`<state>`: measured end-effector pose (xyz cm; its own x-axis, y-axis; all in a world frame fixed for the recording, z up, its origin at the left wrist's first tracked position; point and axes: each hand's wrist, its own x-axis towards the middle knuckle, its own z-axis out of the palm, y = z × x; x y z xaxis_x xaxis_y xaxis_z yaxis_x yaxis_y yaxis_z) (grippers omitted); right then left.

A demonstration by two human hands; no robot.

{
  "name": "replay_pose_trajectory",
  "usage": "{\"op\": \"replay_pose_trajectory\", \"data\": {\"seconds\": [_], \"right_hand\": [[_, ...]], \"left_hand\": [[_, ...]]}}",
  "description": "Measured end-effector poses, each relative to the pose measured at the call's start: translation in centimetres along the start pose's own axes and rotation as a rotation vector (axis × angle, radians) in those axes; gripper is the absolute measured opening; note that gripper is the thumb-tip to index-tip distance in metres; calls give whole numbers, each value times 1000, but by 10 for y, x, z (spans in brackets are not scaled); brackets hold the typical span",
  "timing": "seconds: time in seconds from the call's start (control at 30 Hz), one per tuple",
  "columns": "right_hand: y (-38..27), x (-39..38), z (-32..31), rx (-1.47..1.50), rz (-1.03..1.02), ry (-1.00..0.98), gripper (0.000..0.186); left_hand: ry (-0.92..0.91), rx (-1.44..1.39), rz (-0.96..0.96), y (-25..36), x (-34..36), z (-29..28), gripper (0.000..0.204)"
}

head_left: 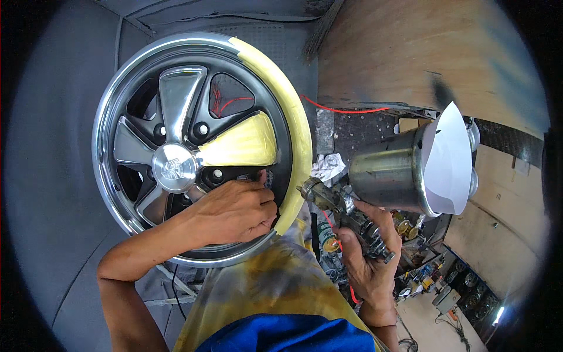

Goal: The recorder mixes black paint into a spray gun and then cleans/details a car wheel with a sponge.

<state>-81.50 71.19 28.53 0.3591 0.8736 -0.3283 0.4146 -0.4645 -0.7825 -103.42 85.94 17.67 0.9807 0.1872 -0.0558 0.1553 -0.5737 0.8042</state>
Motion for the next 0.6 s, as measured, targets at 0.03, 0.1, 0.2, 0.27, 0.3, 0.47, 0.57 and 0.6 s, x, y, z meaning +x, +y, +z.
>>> {"op": "replay_pose_trajectory", "data": {"seconds": [0.03,0.1,0.2,0.27,0.3,0.47,0.57,0.6], "right_hand": [[0,-1,0,1,13,-9,44],[0,-1,0,3,24,-22,43],[-1,0,0,-4,8,-32,43],[-3,0,1,-17,26,-18,43],[-2,0,1,-17,25,-19,43],[1,4,2,-3,2,19,41],[2,6,3,47,50,31,41],[1,7,4,46,50,29,41]], "left_hand": [[3,1,4,0,0,0,17],[-1,7,9,-1,-1,2,17],[-9,10,12,-3,-2,2,18],[-11,5,8,-3,-2,2,18],[-46,14,-8,-3,-3,1,19],[-37,23,-1,-4,-3,5,20],[-44,5,-18,-3,-3,3,20],[-44,13,-17,-3,-3,3,20]]}}
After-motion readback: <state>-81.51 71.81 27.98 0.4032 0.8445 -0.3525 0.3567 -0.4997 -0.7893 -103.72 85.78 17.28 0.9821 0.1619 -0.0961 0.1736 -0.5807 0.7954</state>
